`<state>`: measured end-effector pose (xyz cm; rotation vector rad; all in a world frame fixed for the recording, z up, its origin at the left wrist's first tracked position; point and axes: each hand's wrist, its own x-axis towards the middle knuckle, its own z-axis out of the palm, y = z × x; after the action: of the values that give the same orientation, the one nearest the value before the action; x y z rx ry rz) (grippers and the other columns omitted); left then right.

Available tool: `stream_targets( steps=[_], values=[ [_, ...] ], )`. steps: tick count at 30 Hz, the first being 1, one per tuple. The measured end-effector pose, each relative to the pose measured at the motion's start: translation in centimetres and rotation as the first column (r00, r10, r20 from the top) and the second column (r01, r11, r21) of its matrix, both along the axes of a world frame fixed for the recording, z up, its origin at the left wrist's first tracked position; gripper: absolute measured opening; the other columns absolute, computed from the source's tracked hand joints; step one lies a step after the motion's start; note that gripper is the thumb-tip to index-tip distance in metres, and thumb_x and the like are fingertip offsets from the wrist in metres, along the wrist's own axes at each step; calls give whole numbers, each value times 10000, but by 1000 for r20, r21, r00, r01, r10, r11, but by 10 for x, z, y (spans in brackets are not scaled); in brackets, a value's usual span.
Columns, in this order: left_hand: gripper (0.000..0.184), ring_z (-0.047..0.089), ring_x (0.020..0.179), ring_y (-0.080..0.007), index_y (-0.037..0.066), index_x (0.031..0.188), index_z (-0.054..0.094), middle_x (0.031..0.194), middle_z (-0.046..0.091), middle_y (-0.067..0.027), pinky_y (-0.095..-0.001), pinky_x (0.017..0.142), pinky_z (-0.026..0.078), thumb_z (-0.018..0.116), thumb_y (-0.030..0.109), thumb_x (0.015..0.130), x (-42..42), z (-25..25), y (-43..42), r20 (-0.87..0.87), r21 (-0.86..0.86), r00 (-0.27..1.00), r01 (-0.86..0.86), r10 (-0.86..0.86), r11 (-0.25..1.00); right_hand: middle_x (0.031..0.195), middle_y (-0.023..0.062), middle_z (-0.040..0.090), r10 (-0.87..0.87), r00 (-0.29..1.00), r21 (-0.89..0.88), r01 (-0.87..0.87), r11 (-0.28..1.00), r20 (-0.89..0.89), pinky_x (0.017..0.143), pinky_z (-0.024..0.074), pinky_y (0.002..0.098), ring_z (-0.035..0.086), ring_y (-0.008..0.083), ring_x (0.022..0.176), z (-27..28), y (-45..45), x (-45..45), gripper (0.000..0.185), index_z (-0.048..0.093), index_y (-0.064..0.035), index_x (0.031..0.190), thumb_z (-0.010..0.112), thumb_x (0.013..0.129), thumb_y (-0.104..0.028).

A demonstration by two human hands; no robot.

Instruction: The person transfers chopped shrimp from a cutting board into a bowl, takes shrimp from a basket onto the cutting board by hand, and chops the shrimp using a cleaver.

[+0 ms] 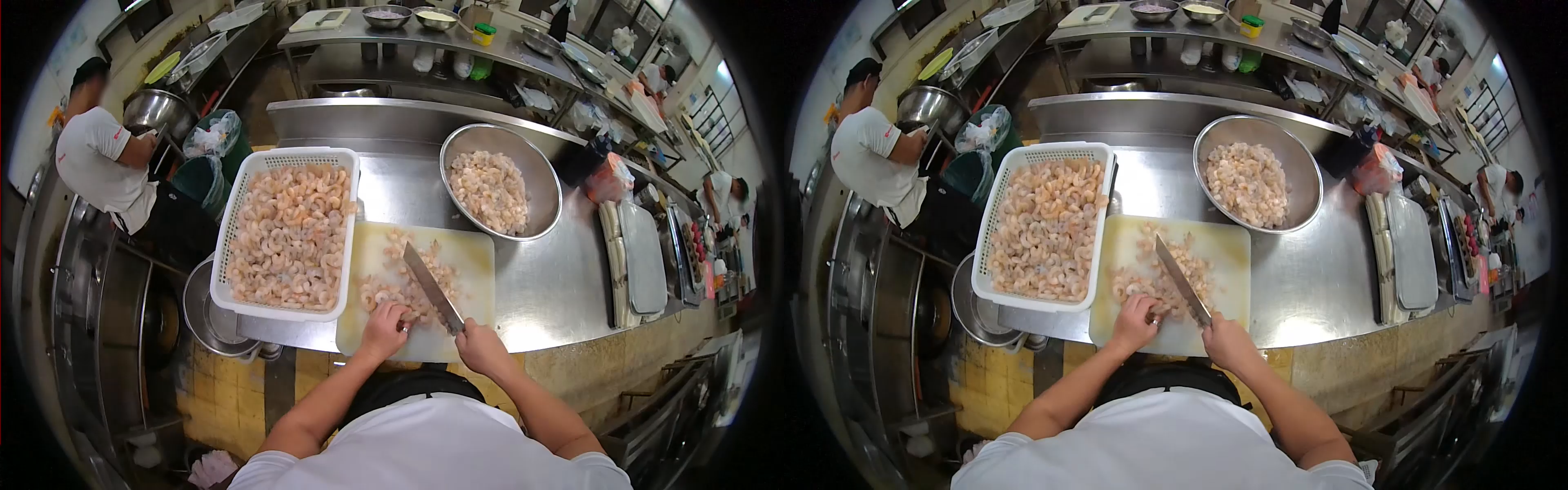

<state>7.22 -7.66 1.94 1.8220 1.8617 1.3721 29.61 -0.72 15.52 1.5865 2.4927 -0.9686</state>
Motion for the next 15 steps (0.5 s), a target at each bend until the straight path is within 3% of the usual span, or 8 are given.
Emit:
stream_targets(
  steps=[2,5,8,12,15],
  values=[
    [317,645,942,-376,63,1052,651,1009,634,-145,-465,845,557,739,13,752,0,-5,-1,15,-10,1000,-9,9,1000,816,357,685,-12,999,-10,12,1000,-34,777,537,640,680,562,809,20,-1,-2,262,591,46,1043,554,1015,-212],
    [324,648,926,-381,61,1062,642,1010,633,-153,-462,838,560,733,14,755,2,-1,0,14,-4,999,-35,35,999,814,358,684,-26,997,53,29,998,-66,776,535,642,682,559,809,7,4,-16,269,587,46,1059,559,1013,-217],
    [314,647,924,-385,63,1055,629,1004,626,-157,-470,837,556,731,18,761,3,2,-3,30,-13,998,-55,55,998,817,359,685,17,1000,79,-17,997,9,765,535,647,682,557,801,-60,13,-14,269,589,46,1057,563,1011,-218],
    [288,631,866,-386,65,1017,613,967,615,-151,-453,759,542,775,39,781,0,-6,-1,75,-10,994,-77,77,997,836,360,691,27,1000,42,-28,999,12,784,538,646,688,553,816,-14,22,-21,273,586,44,1055,559,1010,-224],
    [250,642,948,-412,65,1004,594,1000,618,-172,-488,854,549,732,46,796,1,-3,-5,85,-127,992,-81,92,989,857,361,697,20,1000,31,-20,999,-6,806,541,644,693,548,835,-2,19,-28,279,591,51,1062,566,1003,-221]
  ],
)
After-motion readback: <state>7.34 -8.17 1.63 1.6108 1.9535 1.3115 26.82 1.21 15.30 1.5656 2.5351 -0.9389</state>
